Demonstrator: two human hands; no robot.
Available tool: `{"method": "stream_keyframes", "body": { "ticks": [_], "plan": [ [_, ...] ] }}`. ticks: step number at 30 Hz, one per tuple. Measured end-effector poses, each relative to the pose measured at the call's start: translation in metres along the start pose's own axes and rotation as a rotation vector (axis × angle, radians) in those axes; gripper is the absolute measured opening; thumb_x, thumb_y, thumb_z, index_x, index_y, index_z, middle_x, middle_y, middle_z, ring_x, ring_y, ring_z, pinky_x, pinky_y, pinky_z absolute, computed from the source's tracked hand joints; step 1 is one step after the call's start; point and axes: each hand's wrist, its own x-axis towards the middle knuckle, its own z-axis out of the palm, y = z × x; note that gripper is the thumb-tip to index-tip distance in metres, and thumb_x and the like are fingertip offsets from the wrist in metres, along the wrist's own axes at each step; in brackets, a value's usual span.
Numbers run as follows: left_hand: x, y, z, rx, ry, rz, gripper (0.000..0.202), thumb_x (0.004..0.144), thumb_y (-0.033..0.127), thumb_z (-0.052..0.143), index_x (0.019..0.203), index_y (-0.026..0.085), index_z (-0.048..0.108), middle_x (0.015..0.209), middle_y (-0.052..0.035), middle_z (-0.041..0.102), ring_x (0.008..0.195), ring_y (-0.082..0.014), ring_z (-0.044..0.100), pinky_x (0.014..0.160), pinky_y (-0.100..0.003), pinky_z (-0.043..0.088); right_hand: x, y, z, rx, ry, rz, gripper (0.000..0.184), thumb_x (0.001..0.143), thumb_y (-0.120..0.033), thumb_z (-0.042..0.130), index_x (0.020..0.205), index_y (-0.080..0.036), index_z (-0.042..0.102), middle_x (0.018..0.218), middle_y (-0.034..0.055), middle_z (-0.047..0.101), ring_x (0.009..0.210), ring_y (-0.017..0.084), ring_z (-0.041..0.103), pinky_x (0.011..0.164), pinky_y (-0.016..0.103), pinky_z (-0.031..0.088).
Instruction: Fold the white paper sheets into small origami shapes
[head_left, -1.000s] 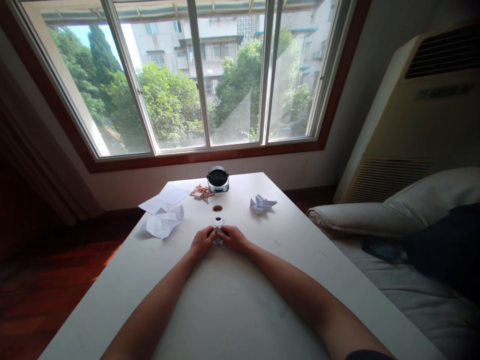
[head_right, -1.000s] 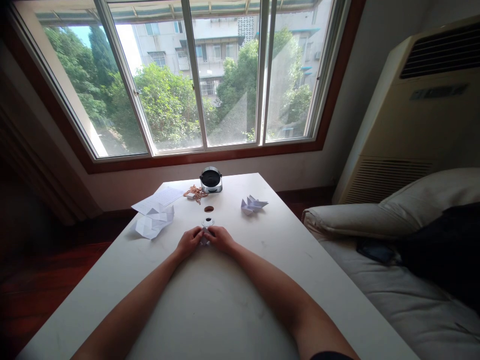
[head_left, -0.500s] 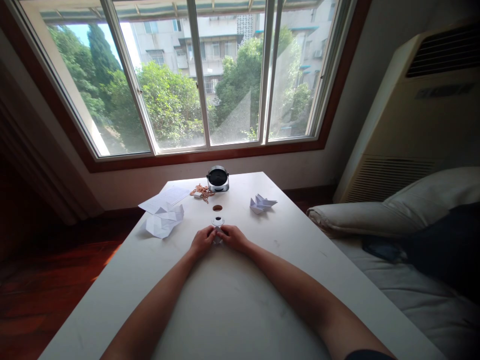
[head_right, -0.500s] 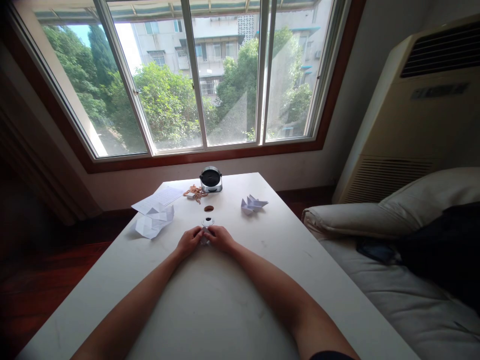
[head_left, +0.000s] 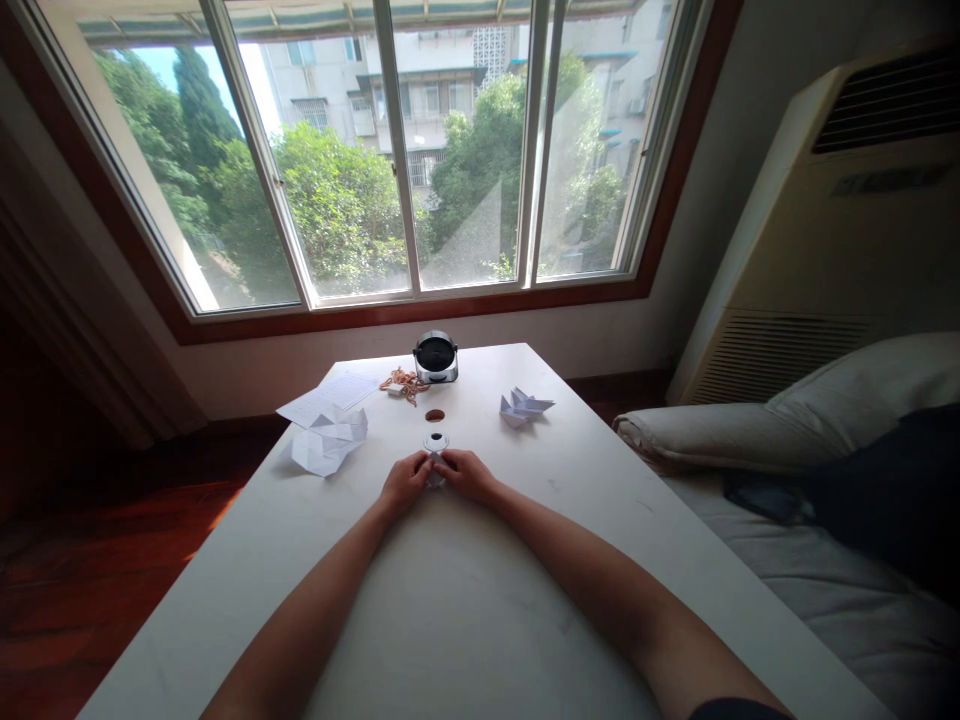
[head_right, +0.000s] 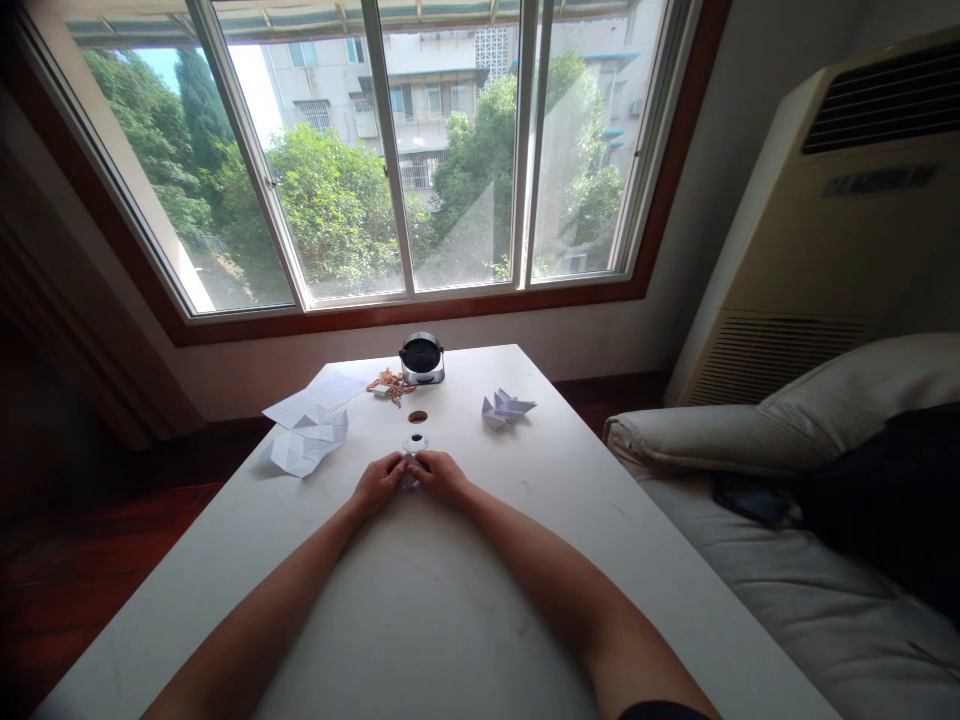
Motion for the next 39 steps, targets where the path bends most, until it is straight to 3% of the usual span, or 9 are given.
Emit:
{"method": "stream_keyframes", "body": {
  "ticks": [39],
  "plan": [
    [-0.0004,0.002,-0.0012,0.014,-0.008,-0.009,0.029,0.094,0.04,0.046,0.088,0.021,0.066,0.076,-0.0005,0.067,0.071,-0.0154,0.059,0.066,-0.023,0.041,-0.0012,-0.0039,-0.0014,-0.015,0.016,-0.011,0.03,0.091,-0.039,0.056,0.07,-0.018,0.056,0.065,-0.0016,0.057,0.061,0.012,0.045,0.059,0.024,0.031]
  ]
}}
